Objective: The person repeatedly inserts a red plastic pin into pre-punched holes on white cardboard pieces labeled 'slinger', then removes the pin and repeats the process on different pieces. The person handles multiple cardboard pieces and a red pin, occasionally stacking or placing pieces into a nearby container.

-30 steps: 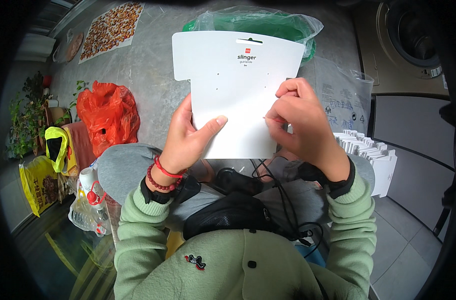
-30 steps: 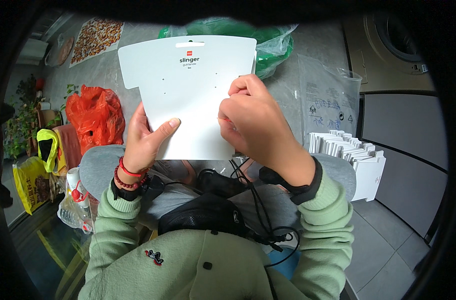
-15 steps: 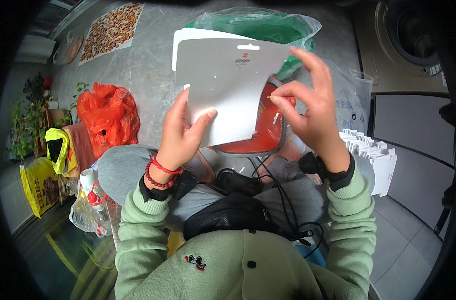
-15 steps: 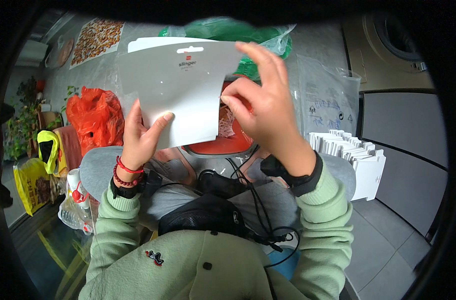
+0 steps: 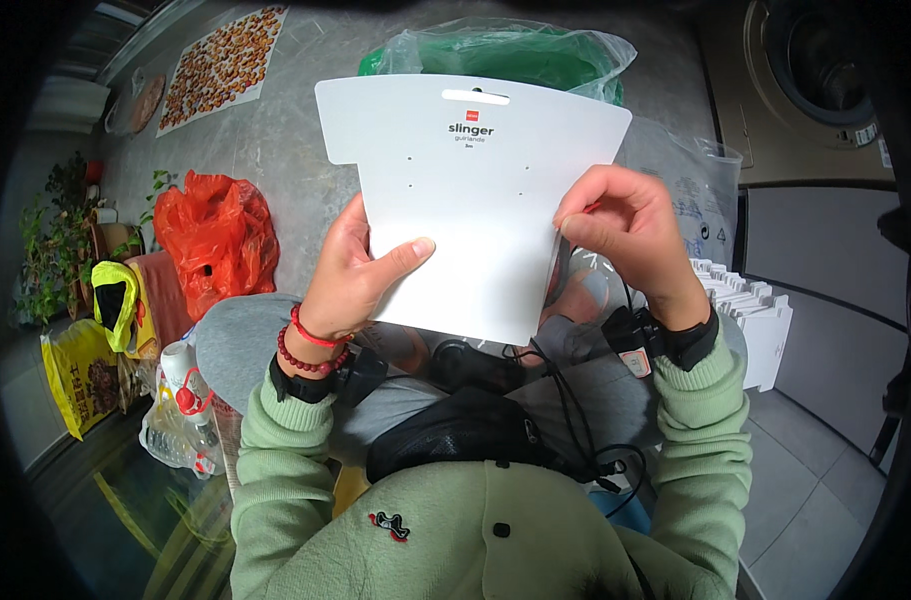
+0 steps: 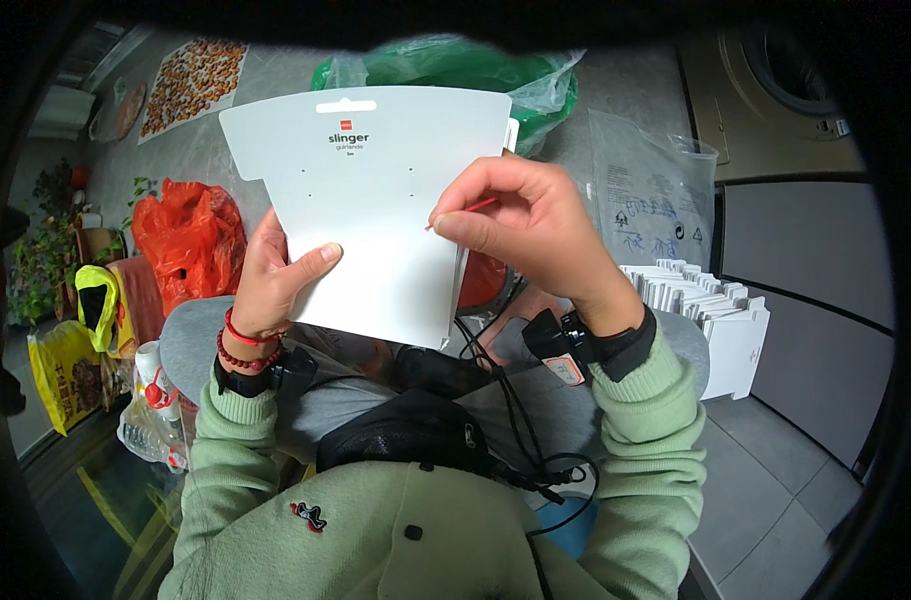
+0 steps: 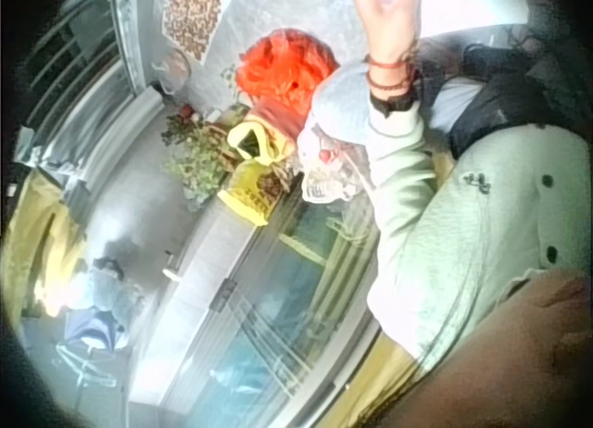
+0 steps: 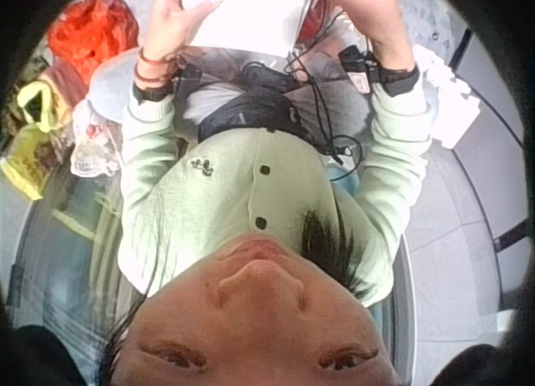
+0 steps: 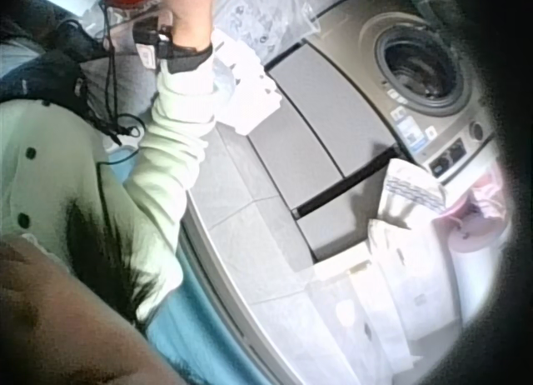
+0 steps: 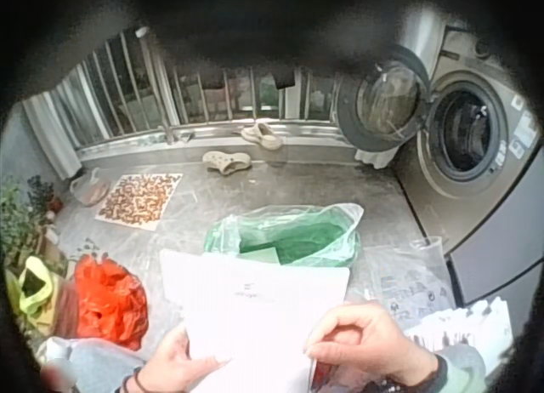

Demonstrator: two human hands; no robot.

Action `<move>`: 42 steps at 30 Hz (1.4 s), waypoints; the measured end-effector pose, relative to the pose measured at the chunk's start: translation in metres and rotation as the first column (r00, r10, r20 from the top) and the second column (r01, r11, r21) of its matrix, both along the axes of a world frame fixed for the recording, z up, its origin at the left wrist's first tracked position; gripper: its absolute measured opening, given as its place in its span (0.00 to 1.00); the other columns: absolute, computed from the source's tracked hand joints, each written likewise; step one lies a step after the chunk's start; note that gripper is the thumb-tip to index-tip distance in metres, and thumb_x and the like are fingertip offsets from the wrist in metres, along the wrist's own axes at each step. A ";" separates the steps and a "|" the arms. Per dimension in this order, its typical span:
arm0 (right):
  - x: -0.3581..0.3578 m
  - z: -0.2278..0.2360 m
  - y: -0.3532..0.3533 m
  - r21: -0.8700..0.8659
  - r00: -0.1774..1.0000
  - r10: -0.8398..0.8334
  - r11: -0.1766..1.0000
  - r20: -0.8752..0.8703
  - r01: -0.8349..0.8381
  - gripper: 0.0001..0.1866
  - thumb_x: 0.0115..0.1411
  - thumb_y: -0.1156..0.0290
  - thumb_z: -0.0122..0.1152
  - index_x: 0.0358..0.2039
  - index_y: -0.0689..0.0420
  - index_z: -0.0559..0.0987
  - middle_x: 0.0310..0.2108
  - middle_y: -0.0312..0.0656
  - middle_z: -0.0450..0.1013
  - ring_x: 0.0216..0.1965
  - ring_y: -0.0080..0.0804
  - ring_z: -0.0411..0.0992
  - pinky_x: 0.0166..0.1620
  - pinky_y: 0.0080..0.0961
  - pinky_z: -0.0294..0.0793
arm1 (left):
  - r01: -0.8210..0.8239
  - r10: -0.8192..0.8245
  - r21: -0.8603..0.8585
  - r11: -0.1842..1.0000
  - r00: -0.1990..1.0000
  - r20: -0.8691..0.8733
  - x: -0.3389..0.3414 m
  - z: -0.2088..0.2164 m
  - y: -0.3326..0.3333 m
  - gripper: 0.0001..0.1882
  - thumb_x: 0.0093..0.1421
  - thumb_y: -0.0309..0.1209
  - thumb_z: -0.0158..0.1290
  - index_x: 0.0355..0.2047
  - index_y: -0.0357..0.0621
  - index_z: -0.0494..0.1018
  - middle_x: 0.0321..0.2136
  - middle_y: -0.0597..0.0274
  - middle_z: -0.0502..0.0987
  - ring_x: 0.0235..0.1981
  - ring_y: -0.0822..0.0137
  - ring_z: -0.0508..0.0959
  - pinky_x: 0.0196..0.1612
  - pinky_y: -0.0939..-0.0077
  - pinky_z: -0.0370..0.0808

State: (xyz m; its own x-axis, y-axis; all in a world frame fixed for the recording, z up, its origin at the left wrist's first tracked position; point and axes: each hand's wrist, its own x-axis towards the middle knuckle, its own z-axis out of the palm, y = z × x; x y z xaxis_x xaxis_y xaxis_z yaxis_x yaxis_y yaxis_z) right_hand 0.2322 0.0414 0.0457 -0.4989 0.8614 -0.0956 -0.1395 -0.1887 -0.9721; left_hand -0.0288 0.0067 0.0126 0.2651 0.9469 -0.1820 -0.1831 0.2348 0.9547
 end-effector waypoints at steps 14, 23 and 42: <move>-0.001 0.002 0.004 0.138 0.934 -0.082 0.990 0.349 0.036 0.04 0.56 0.74 0.61 0.30 0.62 0.78 0.26 0.33 0.73 0.27 0.14 0.70 0.29 0.10 0.69 | 0.012 -0.006 0.048 0.999 0.992 -0.125 0.002 0.003 0.002 0.26 0.55 0.24 0.57 0.52 0.31 0.62 0.44 0.56 0.72 0.45 0.70 0.72 0.48 0.76 0.69; 0.016 0.017 0.010 0.173 0.843 -0.250 0.967 0.476 0.188 0.04 0.55 0.79 0.59 0.30 0.67 0.77 0.26 0.38 0.74 0.27 0.19 0.73 0.31 0.13 0.73 | 0.127 0.327 0.523 0.843 0.650 -0.686 -0.006 -0.003 0.011 0.21 0.54 0.17 0.49 0.50 0.42 0.67 0.43 0.52 0.70 0.40 0.58 0.74 0.41 0.74 0.70; 0.034 0.004 0.019 0.037 0.856 -0.188 0.980 0.482 0.194 0.06 0.55 0.74 0.61 0.29 0.65 0.77 0.24 0.37 0.75 0.27 0.19 0.74 0.32 0.15 0.73 | -0.227 0.228 0.139 0.964 0.974 0.006 -0.017 0.010 0.015 0.47 0.52 0.22 0.56 0.66 0.39 0.38 0.53 0.47 0.66 0.56 0.59 0.66 0.55 0.67 0.66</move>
